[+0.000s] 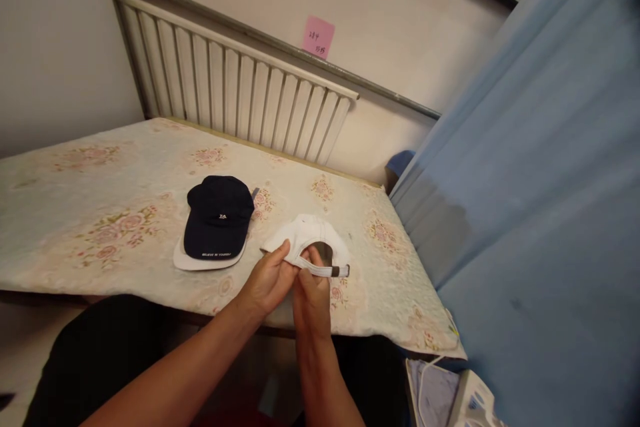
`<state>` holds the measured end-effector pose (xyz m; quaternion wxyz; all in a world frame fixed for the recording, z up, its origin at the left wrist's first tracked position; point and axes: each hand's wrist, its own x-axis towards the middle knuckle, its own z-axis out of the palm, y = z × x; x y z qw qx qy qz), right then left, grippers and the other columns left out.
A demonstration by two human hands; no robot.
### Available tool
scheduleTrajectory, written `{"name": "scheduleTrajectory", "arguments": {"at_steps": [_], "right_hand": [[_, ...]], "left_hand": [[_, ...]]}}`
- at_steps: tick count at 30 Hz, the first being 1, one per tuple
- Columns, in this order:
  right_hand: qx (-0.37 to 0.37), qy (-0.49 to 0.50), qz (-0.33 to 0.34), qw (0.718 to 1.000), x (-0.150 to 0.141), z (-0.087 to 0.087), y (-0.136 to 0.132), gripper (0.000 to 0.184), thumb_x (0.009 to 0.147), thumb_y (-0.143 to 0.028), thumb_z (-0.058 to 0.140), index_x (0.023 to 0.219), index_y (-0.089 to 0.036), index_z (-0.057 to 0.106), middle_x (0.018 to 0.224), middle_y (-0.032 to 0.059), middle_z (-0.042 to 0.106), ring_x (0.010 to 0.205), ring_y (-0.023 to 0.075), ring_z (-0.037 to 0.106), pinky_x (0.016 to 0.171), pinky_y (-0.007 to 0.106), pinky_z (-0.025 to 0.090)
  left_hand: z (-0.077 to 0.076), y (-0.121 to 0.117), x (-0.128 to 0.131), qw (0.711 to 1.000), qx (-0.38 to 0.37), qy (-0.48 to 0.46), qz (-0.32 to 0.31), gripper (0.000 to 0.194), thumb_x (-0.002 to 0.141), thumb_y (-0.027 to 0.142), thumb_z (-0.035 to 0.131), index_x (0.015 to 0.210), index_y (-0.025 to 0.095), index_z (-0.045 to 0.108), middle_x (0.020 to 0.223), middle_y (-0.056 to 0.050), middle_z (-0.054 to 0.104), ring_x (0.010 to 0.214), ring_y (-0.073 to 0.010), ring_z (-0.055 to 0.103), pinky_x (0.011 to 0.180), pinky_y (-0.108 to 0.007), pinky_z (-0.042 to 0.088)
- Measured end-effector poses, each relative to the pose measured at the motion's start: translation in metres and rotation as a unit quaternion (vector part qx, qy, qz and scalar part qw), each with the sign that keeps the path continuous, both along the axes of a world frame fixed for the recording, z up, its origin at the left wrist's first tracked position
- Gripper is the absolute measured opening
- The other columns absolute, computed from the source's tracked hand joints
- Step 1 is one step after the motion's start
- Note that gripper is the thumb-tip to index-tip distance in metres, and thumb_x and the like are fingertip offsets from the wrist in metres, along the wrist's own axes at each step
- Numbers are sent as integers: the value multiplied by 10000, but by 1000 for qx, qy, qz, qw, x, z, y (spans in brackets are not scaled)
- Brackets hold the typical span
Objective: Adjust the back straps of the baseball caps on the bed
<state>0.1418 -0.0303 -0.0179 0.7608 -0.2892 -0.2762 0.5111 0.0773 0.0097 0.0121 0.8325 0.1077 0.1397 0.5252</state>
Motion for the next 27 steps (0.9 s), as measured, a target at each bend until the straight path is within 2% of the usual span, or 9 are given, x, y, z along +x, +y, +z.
{"name": "scheduleTrajectory", "arguments": {"at_steps": [2,6,9,12,16,20,24,27], "right_hand": [[-42,-54,-36,997,-1,-5,-1,512,719,-265,718,1192,-137,571,1217,111,637,1137,218,584,1052,401,380],[-88,-137,-96,982,2,-6,-2,341,765,-299,667,1056,-123,641,1027,78,706,981,202,631,942,363,455],[-96,-169,-111,975,6,-5,-3,252,771,-302,656,959,-134,662,926,43,711,886,179,628,880,334,471],[-92,-168,-123,974,9,-6,-3,195,760,-278,665,901,-143,659,863,14,692,831,154,607,853,313,466],[-89,-148,-162,972,15,-10,-3,191,726,-276,691,849,-141,636,788,-6,653,776,144,584,833,318,467],[-76,-94,-173,978,20,-11,-2,135,730,-252,670,802,-162,599,747,-30,617,761,134,588,823,314,483],[-49,13,-155,987,25,-6,0,128,737,-206,657,841,-181,586,828,-12,659,837,161,630,868,357,501],[-26,86,-127,988,23,-2,0,184,747,-194,654,921,-178,595,993,36,692,963,201,646,956,425,475]], "left_hand": [[-1,-5,4,999,12,38,13,260,892,134,508,1100,67,647,992,-125,725,996,-224,663,939,-314,489],[-2,-17,10,994,49,96,11,230,845,139,594,1051,72,669,897,-110,742,932,-231,681,882,-298,500],[0,-19,12,996,34,88,-1,266,848,124,580,1100,78,654,898,-111,746,937,-238,684,887,-310,502],[3,-11,9,1000,2,30,-7,334,906,157,487,1215,86,589,1006,-119,732,1005,-233,667,947,-328,484],[3,3,2,997,-52,-50,-12,427,969,232,337,1337,55,463,1043,-140,721,1008,-228,670,983,-366,473],[-2,9,-2,995,-70,-74,-8,454,981,251,306,1375,48,403,1014,-143,729,966,-218,687,967,-367,490],[-8,12,-4,994,-82,-67,-3,427,977,237,334,1346,47,435,969,-128,739,934,-200,695,915,-334,526],[-13,14,-2,993,-100,-55,5,387,965,175,350,1313,50,465,971,-125,734,891,-172,703,871,-285,541]]}}
